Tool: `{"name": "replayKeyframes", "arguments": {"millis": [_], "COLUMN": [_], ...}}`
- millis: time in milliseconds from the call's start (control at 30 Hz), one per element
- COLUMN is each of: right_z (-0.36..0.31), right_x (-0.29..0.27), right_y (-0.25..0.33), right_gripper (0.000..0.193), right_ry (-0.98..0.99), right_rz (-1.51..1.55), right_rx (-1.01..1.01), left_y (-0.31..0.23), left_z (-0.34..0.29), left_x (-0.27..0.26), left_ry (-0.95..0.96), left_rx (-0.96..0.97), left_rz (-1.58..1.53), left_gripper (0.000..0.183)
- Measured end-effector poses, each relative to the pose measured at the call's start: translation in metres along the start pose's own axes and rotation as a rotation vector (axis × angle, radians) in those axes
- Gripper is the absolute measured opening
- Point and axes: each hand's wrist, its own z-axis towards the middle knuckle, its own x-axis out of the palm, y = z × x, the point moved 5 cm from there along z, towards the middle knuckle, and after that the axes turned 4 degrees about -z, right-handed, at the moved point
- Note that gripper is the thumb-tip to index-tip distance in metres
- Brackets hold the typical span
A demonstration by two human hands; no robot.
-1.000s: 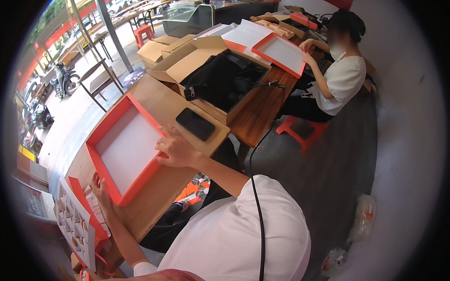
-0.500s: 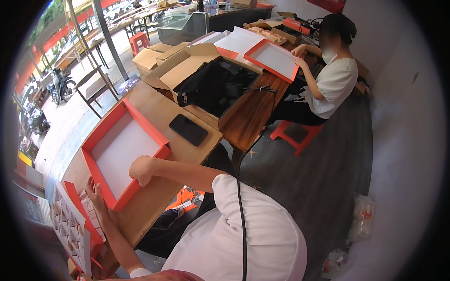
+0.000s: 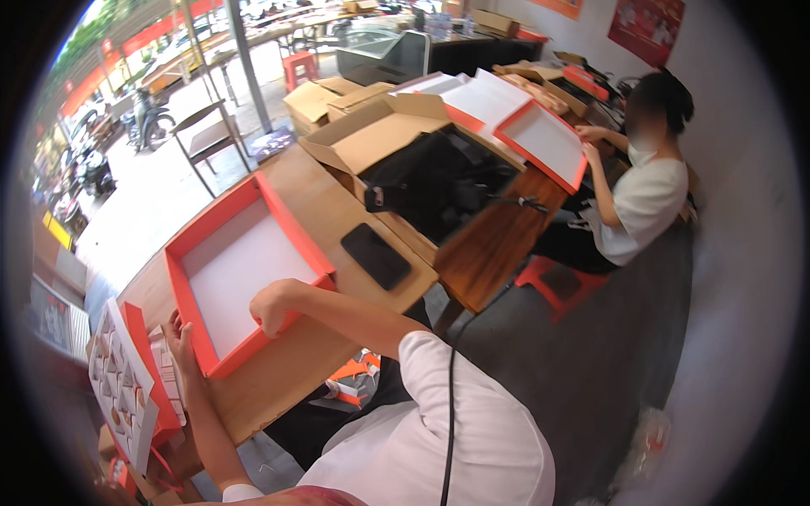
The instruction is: The person assembles cardboard gift boxes by folding the pre-cut flaps and securing the box shape by hand at a table.
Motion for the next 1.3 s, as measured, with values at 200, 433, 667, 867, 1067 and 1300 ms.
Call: {"name": "replayKeyframes", "arguments": {"millis": [200, 433, 667, 867, 1067, 1300], "right_z": [-0.004, -0.011, -0.008, -0.007, -0.016, -0.091], "right_x": [-0.008, 0.002, 0.004, 0.001, -0.008, -0.062], "right_y": [0.005, 0.005, -0.003, 0.002, 0.01, -0.052], "right_gripper": [0.039, 0.037, 0.043, 0.043, 0.047, 0.042], "right_ry": [0.023, -0.24, -0.304, -0.29, -0.413, -1.185], "right_rz": [0.008, 0.064, 0.103, 0.133, 0.099, 0.217], "right_rx": [0.019, -0.036, -0.13, -0.135, -0.195, -0.05], "left_y": [-0.001, -0.023, -0.039, -0.032, -0.028, -0.099], "left_z": [-0.002, -0.012, -0.011, -0.018, -0.012, 0.006], "left_x": [-0.002, 0.008, 0.017, 0.004, 0.001, 0.061], "left_ry": [-0.011, -0.016, -0.031, -0.058, -0.114, 0.138], "left_rx": [-0.004, -0.078, -0.2, -0.3, -0.234, 0.063], "left_rz": [0.036, 0.057, 0.324, 0.255, 0.422, 1.381], "left_gripper": [0.053, 0.055, 0.041, 0.035, 0.048, 0.075]}}
